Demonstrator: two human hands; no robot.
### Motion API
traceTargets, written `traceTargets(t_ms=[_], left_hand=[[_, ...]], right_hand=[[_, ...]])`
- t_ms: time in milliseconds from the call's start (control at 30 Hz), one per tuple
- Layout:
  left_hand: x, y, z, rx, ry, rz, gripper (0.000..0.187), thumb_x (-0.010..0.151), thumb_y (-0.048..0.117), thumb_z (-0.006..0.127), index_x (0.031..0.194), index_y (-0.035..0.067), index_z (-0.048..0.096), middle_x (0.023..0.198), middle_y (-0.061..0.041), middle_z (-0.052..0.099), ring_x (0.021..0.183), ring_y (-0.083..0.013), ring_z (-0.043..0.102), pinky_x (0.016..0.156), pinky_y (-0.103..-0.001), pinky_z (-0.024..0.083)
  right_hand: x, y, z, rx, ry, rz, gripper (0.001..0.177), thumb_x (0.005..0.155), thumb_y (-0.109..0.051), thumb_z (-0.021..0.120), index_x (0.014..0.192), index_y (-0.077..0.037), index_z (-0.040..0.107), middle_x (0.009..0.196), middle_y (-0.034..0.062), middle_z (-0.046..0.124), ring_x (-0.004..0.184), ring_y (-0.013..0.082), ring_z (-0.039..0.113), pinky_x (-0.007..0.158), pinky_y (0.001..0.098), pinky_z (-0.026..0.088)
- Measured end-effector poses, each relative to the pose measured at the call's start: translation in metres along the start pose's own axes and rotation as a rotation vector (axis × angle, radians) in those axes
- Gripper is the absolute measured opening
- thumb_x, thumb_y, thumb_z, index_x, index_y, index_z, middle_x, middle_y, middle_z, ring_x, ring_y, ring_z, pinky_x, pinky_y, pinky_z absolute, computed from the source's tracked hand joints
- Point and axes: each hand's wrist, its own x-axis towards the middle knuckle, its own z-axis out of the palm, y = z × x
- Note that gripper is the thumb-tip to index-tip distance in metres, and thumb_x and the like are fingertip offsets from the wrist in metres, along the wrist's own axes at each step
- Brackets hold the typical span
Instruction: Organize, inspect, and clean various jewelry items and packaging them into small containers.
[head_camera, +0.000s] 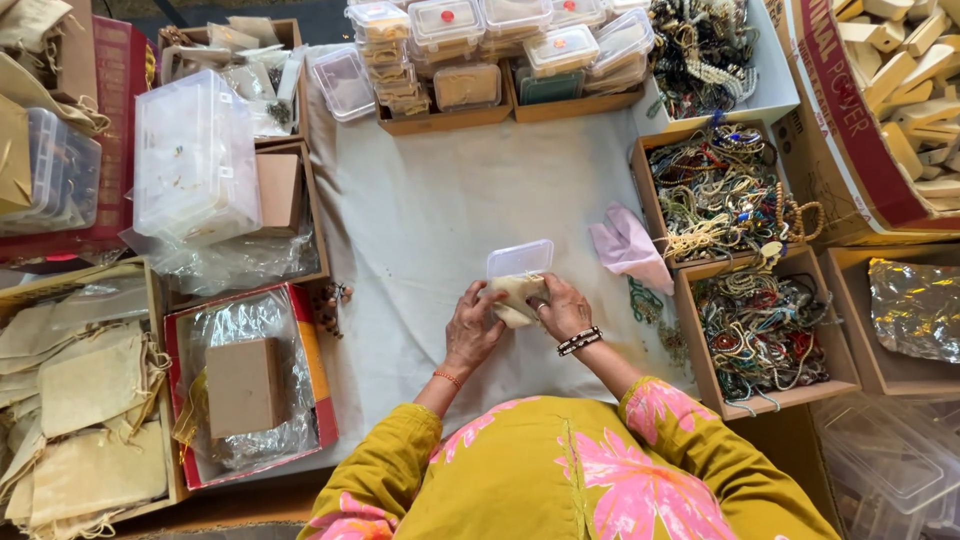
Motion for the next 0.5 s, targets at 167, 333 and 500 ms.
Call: traceTargets(t_ms=[167, 333, 500], left_hand=[[0.001, 0.002, 0.0, 0.118, -0.013, 0.114, 0.036, 0.074, 0.021, 0.077, 0.11, 0.023, 0.075, 0.142, -0.005, 0.055, 0.112, -0.0257, 0.062, 0.085, -0.041, 0.059], [0.004, 0.019, -0.009, 0.166, -0.064, 0.109, 0.039, 0.066, 0.029, 0.083, 0.103, 0.02, 0.076, 0.14, -0.008, 0.053, 0.118, -0.0285, 0.058, 0.086, -0.042, 0.057], [0.004, 0.014, 0.0, 0.197, -0.037, 0.098, 0.028, 0.074, 0.038, 0.083, 0.095, 0.02, 0.08, 0.14, -0.006, 0.057, 0.122, -0.0264, 0.057, 0.086, -0.041, 0.058]], right_hand=[[-0.004, -0.005, 0.004, -0.089, 0.112, -0.002, 0.052, 0.08, -0.027, 0.081, 0.128, -0.016, 0.062, 0.12, 0.0088, 0.068, 0.101, 0.0324, 0.07, 0.083, 0.046, 0.056], [-0.008, -0.025, -0.01, -0.182, 0.182, -0.02, 0.058, 0.074, -0.026, 0.084, 0.128, -0.018, 0.064, 0.119, 0.0081, 0.063, 0.096, 0.0347, 0.067, 0.076, 0.0481, 0.055], [-0.008, 0.001, -0.003, -0.174, 0.234, -0.141, 0.035, 0.08, -0.031, 0.084, 0.103, -0.013, 0.065, 0.107, 0.0077, 0.062, 0.103, 0.0332, 0.064, 0.077, 0.0483, 0.055]])
